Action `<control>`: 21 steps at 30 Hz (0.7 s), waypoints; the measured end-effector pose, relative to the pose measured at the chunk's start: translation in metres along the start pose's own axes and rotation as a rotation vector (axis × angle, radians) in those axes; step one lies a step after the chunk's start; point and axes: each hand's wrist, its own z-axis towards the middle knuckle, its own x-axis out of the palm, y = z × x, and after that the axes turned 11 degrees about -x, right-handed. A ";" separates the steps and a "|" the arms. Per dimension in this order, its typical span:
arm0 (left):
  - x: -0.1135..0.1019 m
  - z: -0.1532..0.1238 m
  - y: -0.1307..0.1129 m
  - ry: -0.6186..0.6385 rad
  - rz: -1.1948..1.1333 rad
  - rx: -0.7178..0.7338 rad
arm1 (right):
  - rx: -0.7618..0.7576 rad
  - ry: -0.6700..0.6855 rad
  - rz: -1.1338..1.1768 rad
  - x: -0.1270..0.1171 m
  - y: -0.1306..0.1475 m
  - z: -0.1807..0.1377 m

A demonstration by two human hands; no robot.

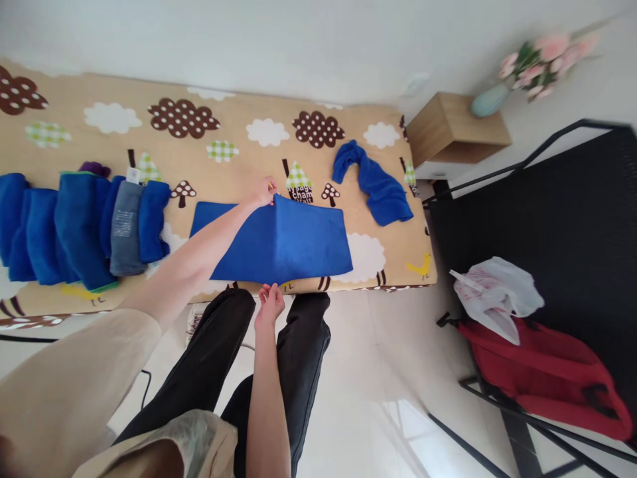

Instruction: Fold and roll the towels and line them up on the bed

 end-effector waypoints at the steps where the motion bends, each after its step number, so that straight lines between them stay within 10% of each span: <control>1: -0.011 -0.012 -0.009 -0.005 -0.020 0.014 | -0.037 -0.002 -0.044 -0.005 0.007 -0.005; 11: -0.158 -0.175 -0.070 -0.009 -0.393 0.218 | -0.660 0.006 -0.142 -0.022 0.145 -0.030; 21: -0.288 -0.269 -0.047 -0.218 -0.551 0.444 | -1.126 0.262 -0.003 0.015 0.281 -0.075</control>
